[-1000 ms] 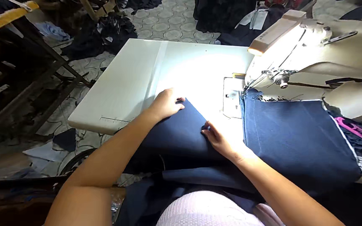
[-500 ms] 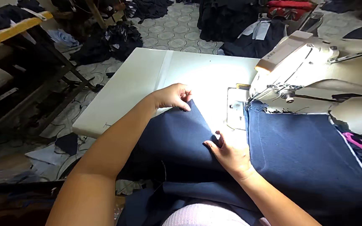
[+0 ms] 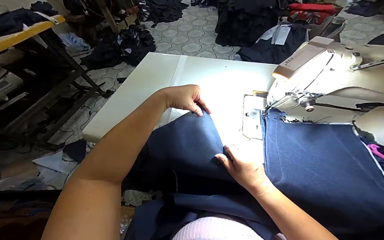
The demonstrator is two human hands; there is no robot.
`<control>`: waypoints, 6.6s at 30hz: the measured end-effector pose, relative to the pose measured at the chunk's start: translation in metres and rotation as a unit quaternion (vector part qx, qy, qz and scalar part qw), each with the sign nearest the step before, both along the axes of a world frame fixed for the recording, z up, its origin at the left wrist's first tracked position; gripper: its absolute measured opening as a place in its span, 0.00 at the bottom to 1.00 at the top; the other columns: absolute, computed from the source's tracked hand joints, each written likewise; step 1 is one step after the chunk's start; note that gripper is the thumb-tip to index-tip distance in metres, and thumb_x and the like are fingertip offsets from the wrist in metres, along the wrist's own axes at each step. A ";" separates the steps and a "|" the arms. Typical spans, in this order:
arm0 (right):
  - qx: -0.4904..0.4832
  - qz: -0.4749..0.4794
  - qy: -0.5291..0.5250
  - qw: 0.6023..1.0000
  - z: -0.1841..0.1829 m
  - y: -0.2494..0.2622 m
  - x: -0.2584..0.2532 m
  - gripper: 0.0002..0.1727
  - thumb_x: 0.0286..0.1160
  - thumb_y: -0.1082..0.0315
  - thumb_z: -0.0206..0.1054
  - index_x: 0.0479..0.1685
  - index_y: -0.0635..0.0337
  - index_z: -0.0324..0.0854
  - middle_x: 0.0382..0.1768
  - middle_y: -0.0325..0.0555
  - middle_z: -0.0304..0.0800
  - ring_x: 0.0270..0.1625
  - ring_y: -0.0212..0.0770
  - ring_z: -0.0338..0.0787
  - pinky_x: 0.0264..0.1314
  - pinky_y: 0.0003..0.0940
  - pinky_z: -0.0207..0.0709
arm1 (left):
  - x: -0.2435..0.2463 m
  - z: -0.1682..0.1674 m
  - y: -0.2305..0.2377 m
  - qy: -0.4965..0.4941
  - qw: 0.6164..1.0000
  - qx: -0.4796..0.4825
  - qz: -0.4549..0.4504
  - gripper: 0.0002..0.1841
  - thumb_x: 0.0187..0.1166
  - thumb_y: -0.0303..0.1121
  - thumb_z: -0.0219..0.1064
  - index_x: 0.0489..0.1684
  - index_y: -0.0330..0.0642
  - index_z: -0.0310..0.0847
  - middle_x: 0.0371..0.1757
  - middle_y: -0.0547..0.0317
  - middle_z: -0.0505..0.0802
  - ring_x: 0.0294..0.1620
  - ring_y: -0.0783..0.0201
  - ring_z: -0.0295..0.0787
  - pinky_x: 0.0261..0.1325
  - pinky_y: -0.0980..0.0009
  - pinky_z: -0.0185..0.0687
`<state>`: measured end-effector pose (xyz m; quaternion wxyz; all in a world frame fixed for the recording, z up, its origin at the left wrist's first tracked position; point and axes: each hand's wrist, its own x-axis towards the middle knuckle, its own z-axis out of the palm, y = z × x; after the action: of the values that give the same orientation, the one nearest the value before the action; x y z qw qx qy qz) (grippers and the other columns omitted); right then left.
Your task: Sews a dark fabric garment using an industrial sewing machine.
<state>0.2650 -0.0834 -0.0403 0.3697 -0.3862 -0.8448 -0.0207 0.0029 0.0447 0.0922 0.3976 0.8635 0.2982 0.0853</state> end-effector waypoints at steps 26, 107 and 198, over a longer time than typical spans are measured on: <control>-0.269 -0.164 -0.206 0.926 0.048 -0.046 0.063 0.17 0.85 0.65 0.55 0.46 0.63 0.90 0.77 0.46 0.83 0.79 0.62 0.78 0.68 0.63 0.72 | 0.155 -0.073 -0.057 0.056 0.950 0.175 0.254 0.14 0.90 0.32 0.57 0.45 0.35 0.88 0.42 0.43 0.92 0.49 0.44 0.90 0.52 0.41 0.80; -0.165 -0.061 -0.134 0.975 0.020 0.062 0.131 0.31 0.77 0.55 0.51 0.76 0.56 0.81 0.70 0.54 0.84 0.74 0.61 0.78 0.68 0.62 0.69 | 0.180 -0.107 -0.067 0.135 0.954 0.254 0.079 0.35 0.89 0.48 0.42 0.88 0.31 0.62 0.91 0.40 0.67 0.94 0.48 0.55 0.90 0.38 0.46; -0.168 -0.371 -0.041 0.912 0.067 -0.003 0.243 0.19 0.82 0.78 0.54 0.60 0.67 0.89 0.61 0.66 0.89 0.65 0.61 0.89 0.69 0.57 0.80 | 0.187 -0.135 -0.168 0.057 0.935 0.340 0.085 0.49 0.87 0.67 0.33 0.86 0.26 0.64 0.87 0.29 0.70 0.89 0.35 0.64 0.82 0.27 0.56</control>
<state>0.5077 -0.0869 0.0268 0.2305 -0.7271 -0.6460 -0.0304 0.1896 -0.1236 -0.0426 0.0536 0.9221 0.3454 0.1660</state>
